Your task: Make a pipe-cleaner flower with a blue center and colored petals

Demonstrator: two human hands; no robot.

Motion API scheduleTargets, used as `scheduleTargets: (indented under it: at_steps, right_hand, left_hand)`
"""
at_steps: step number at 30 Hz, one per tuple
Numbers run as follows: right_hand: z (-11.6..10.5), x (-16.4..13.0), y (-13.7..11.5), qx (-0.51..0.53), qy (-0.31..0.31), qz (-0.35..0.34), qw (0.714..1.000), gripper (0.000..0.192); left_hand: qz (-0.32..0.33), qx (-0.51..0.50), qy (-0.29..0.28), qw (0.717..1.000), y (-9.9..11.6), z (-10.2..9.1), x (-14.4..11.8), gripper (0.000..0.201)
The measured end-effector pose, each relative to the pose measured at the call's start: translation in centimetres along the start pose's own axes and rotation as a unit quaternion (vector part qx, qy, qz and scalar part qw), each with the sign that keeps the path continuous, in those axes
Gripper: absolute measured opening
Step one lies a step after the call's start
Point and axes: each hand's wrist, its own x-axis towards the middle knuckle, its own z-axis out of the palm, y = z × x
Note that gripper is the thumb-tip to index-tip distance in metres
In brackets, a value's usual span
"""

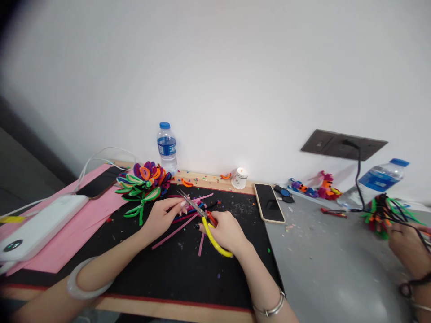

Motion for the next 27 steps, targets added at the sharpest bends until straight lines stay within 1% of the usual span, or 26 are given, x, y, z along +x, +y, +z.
scheduleTargets:
  at_steps: [3, 5, 9, 13, 15, 18, 20, 21, 23, 24, 25, 27]
  right_hand:
    - [-0.1, 0.1, 0.2, -0.006, 0.003, -0.002, 1.0, 0.036]
    - [-0.2, 0.1, 0.3, -0.008, 0.004, -0.004, 1.0, 0.037]
    - [-0.5, 0.0, 0.3, -0.009, 0.005, -0.014, 1.0, 0.036]
    - [-0.9, 0.0, 0.2, -0.008, -0.005, -0.029, 1.0, 0.032]
    - [-1.1, 0.0, 0.0, -0.005, -0.013, -0.039, 0.999, 0.03]
    - [-1.3, -0.1, -0.2, -0.004, -0.014, -0.056, 0.998, 0.029]
    - [-1.3, -0.1, -0.3, 0.0, -0.014, -0.063, 0.998, 0.029]
    - [-1.3, -0.2, -0.3, 0.004, -0.013, -0.061, 0.998, 0.029]
    - [-1.2, -0.2, -0.3, 0.017, -0.012, -0.053, 0.998, 0.03]
    - [-1.1, -0.1, -0.3, 0.026, -0.011, -0.047, 0.999, 0.03]
    - [-1.0, -0.1, -0.3, 0.038, -0.011, -0.04, 0.998, 0.03]
    - [-0.9, -0.1, -0.2, 0.066, -0.012, -0.024, 0.997, 0.031]
  left_hand:
    - [-0.048, -0.091, -0.045, 0.994, -0.3, -0.1, 0.3, 0.031]
    - [-0.081, -0.168, -0.075, 0.98, -0.6, -0.1, 0.4, 0.03]
    - [-0.158, -0.314, -0.116, 0.929, -1.0, -0.2, 0.6, 0.023]
    - [-0.218, -0.4, -0.144, 0.879, -0.9, -0.4, 0.6, 0.021]
    - [-0.231, -0.439, -0.163, 0.853, -0.9, -0.6, 0.6, 0.022]
    - [-0.232, -0.491, -0.2, 0.815, -0.9, -0.7, 0.4, 0.025]
    - [-0.238, -0.511, -0.217, 0.797, -0.8, -0.8, 0.3, 0.026]
    - [-0.241, -0.516, -0.219, 0.792, -0.8, -0.7, 0.3, 0.026]
    - [-0.247, -0.513, -0.208, 0.795, -0.6, -0.6, 0.3, 0.024]
    - [-0.245, -0.504, -0.194, 0.805, -0.6, -0.5, 0.3, 0.022]
    - [-0.239, -0.486, -0.176, 0.822, -0.5, -0.4, 0.4, 0.021]
    - [-0.211, -0.417, -0.135, 0.874, -0.4, 0.0, 0.5, 0.02]
